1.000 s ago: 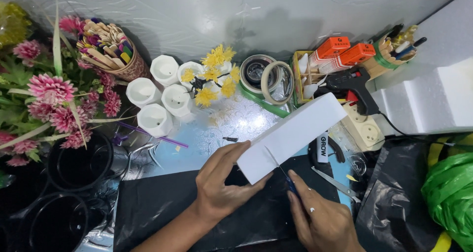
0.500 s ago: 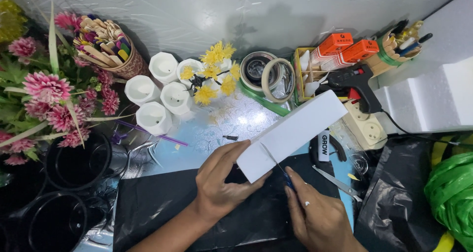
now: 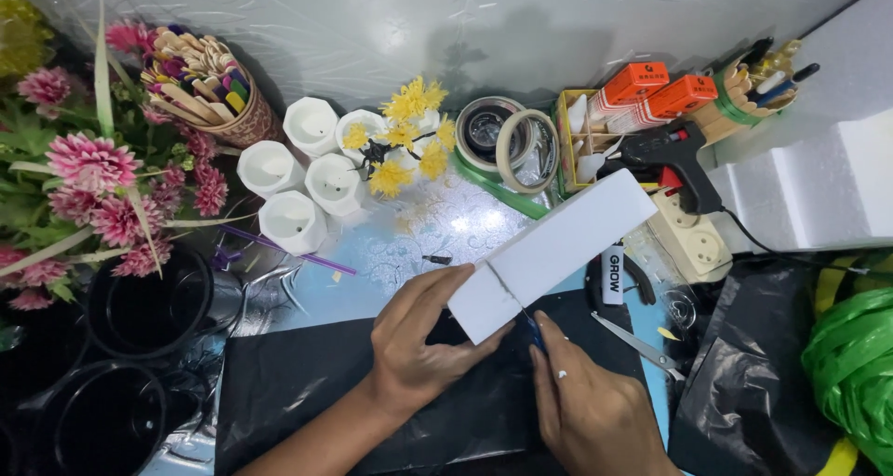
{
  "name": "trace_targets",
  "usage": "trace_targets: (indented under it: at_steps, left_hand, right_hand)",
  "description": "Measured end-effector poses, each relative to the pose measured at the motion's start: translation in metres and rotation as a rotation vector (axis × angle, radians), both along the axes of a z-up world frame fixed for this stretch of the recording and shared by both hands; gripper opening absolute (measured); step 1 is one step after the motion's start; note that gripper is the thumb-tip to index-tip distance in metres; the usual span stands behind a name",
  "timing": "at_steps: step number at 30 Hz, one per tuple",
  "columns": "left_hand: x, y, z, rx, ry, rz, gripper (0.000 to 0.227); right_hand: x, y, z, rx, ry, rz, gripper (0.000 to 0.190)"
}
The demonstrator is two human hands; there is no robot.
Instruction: Cutting circular pieces from a foam block and fitting them into small plastic cups for a handicraft project.
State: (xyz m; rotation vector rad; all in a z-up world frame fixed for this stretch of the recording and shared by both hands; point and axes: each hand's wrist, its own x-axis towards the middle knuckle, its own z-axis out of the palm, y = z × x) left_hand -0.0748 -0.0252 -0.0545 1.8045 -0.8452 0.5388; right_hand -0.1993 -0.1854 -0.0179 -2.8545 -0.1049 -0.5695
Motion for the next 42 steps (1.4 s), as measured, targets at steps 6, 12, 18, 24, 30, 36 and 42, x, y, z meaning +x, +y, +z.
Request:
trace_targets:
  at_steps: [6, 12, 18, 24, 30, 36, 42]
  left_hand:
    - [-0.003, 0.0, -0.003, -0.011, -0.057, -0.011, 0.055]
    - [-0.011, 0.014, 0.002, 0.072, -0.023, -0.173, 0.06]
    - [-0.019, 0.007, 0.006, 0.088, -0.187, -0.144, 0.03]
    - [-0.018, 0.007, 0.004, 0.079, -0.163, -0.161, 0.031]
    - [-0.018, 0.006, 0.011, 0.068, -0.13, -0.127, 0.031]
    - [-0.015, 0.009, 0.011, 0.046, -0.121, -0.171, 0.027]
    - [-0.014, 0.007, 0.013, 0.03, -0.11, -0.148, 0.028]
  right_hand:
    - [0.002, 0.0, -0.001, 0.027, 0.069, -0.029, 0.041]
    - [-0.025, -0.013, -0.04, 0.095, 0.143, -0.196, 0.04]
    - [-0.041, -0.014, -0.05, 0.155, 0.067, -0.222, 0.026]
    - [-0.03, -0.007, -0.026, 0.267, 0.126, -0.216, 0.03]
    - [-0.028, -0.008, -0.021, 0.253, 0.122, -0.222, 0.029]
    - [-0.02, -0.006, -0.003, 0.163, 0.133, -0.169, 0.031]
    - [-0.018, -0.019, 0.004, 0.135, 0.206, -0.033, 0.043]
